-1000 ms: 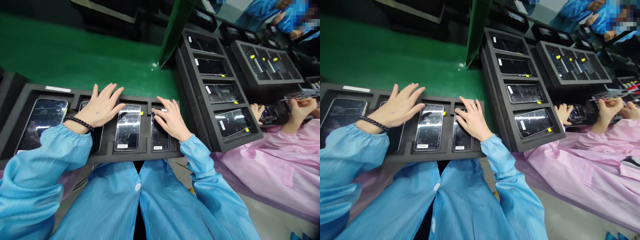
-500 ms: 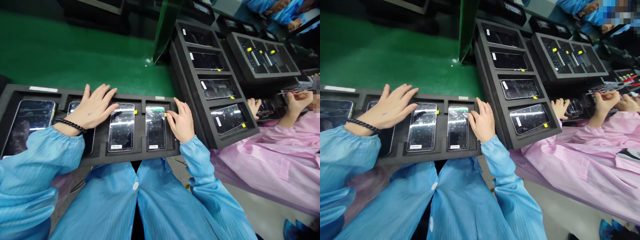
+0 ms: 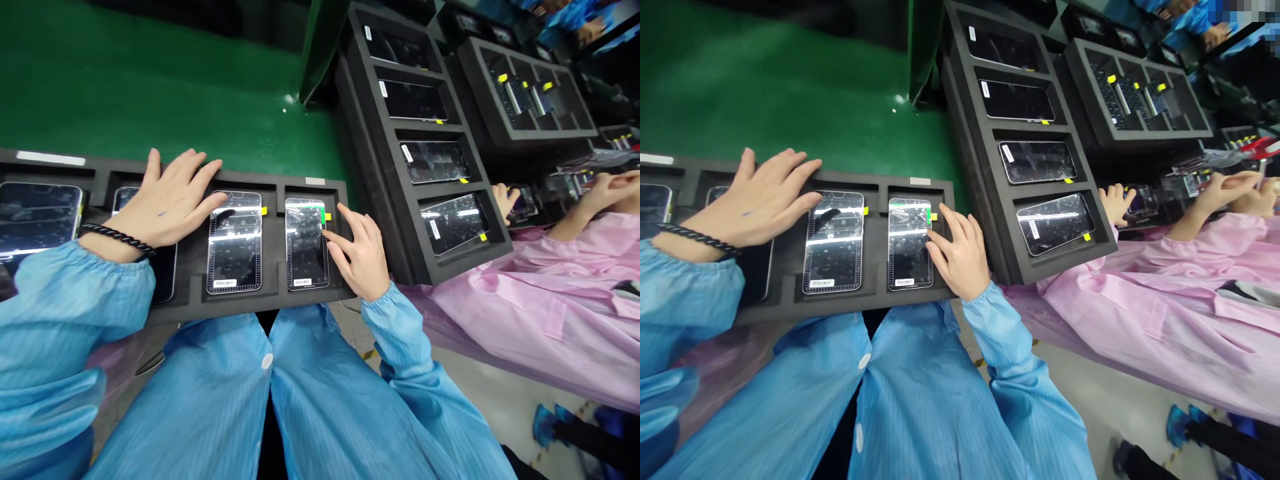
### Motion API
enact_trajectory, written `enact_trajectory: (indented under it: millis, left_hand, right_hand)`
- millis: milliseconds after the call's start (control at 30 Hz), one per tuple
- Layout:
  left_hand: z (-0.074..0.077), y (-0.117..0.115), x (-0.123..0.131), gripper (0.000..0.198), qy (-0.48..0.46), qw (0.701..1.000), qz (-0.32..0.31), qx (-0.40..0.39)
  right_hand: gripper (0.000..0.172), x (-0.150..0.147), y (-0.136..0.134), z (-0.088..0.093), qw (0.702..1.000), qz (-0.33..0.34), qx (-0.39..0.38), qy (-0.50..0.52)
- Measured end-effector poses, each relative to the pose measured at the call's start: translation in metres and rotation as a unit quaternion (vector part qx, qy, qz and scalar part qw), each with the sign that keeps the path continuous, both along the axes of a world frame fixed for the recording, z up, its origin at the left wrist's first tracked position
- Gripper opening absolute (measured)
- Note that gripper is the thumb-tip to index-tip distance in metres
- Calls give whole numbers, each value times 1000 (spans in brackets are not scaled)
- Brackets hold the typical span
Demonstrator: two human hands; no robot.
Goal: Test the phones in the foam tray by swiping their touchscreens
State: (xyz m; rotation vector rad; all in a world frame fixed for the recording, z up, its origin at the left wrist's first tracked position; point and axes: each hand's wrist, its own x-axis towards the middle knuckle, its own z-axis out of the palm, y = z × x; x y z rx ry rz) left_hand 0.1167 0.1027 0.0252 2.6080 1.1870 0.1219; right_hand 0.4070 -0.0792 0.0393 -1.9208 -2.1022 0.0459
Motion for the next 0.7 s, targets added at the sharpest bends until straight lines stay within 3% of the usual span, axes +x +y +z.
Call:
enact_trajectory:
  millis: [233,367,533,700]
  left_hand:
    - [2,-1,1,111,-12,1000,-10,-12]
    - [1,-1,0,108,-17,1000,-12,-16]
    - [2,1,1,101,2,1000,-15,-12]
    - [3,1,1,95,23,1000,-9,-3]
  right_hand:
    - [36,-16,-55,13,999,21,-19,32]
    - [43,-14,-63,19,997,20,-28,69]
    - [49,-6,-30,22,994,-15,25,103]
    - [42,-17,27,10,998,43,8,35]
